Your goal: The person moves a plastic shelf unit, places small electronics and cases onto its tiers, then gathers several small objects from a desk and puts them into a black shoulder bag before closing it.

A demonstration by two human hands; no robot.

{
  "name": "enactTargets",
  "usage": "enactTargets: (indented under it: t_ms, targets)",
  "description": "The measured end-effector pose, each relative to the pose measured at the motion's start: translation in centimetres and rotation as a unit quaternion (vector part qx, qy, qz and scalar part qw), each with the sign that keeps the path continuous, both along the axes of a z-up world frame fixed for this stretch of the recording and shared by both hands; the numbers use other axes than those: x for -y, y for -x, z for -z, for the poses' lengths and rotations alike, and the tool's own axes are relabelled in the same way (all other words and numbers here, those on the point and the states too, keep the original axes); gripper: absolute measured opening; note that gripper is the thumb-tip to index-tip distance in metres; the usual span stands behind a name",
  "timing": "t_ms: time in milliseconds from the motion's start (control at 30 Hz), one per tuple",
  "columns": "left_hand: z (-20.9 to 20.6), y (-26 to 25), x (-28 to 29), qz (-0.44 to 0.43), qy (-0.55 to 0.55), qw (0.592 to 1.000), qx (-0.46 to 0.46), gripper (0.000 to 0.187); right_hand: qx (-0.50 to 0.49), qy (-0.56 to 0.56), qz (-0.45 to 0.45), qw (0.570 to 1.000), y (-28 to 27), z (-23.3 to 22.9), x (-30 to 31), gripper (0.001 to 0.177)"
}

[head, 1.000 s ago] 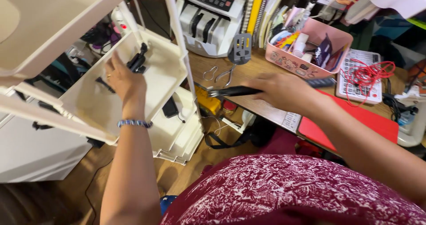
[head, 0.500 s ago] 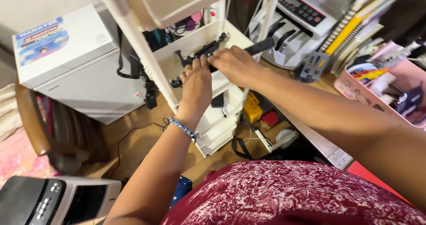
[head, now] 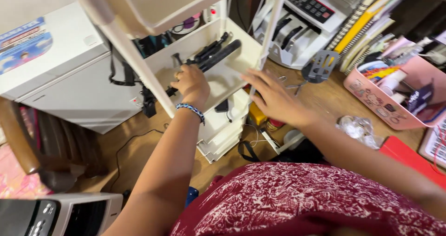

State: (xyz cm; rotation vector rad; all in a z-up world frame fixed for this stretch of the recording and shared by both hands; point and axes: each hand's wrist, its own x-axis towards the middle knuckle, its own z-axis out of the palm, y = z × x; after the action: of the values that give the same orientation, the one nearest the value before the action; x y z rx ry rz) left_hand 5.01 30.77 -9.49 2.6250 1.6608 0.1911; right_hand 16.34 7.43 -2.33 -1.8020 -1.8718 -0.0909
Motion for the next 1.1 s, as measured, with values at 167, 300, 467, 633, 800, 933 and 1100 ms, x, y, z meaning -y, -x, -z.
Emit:
enactTargets:
  t_ms: [167,300,467,633,800,933,1100]
  targets:
    - [2.4,-0.8,-1.7,-0.014,0.033,0.999,0.01,0.032,-0.093,0.036,0.132,0.986,-1.6,1.9,10.0,0.052]
    - [2.0,-0.5,-2.0,-0.01,0.02,1.0,0.022,0.035,-0.063,0.029,0.237,0.969,-3.6,2.9,17.0,0.047]
    - [1.6,0.0,-2.1,-0.008,0.027,0.999,0.038,0.043,-0.067,0.038,0.253,0.964,-3.6,4.9,20.7,0.037]
    - [-0.5,-0.1,-0.1,0.007,-0.049,0.999,0.007,0.044,-0.093,0.082,0.224,0.967,-3.2,7.7,19.4,0.029]
    - [-4.3,1.5,6.2,0.147,-0.124,0.978,0.077,0.055,-0.07,0.254,0.164,0.951,-7.4,10.5,16.6,0.04]
    - [-3.2,2.3,9.8,0.234,-0.14,0.953,0.133,0.048,-0.041,0.318,0.154,0.935,-9.9,11.1,16.2,0.037]
    - [-1.3,2.4,8.0,0.202,-0.075,0.97,0.117,0.032,-0.09,0.278,0.264,0.919,-9.3,8.9,18.0,0.037]
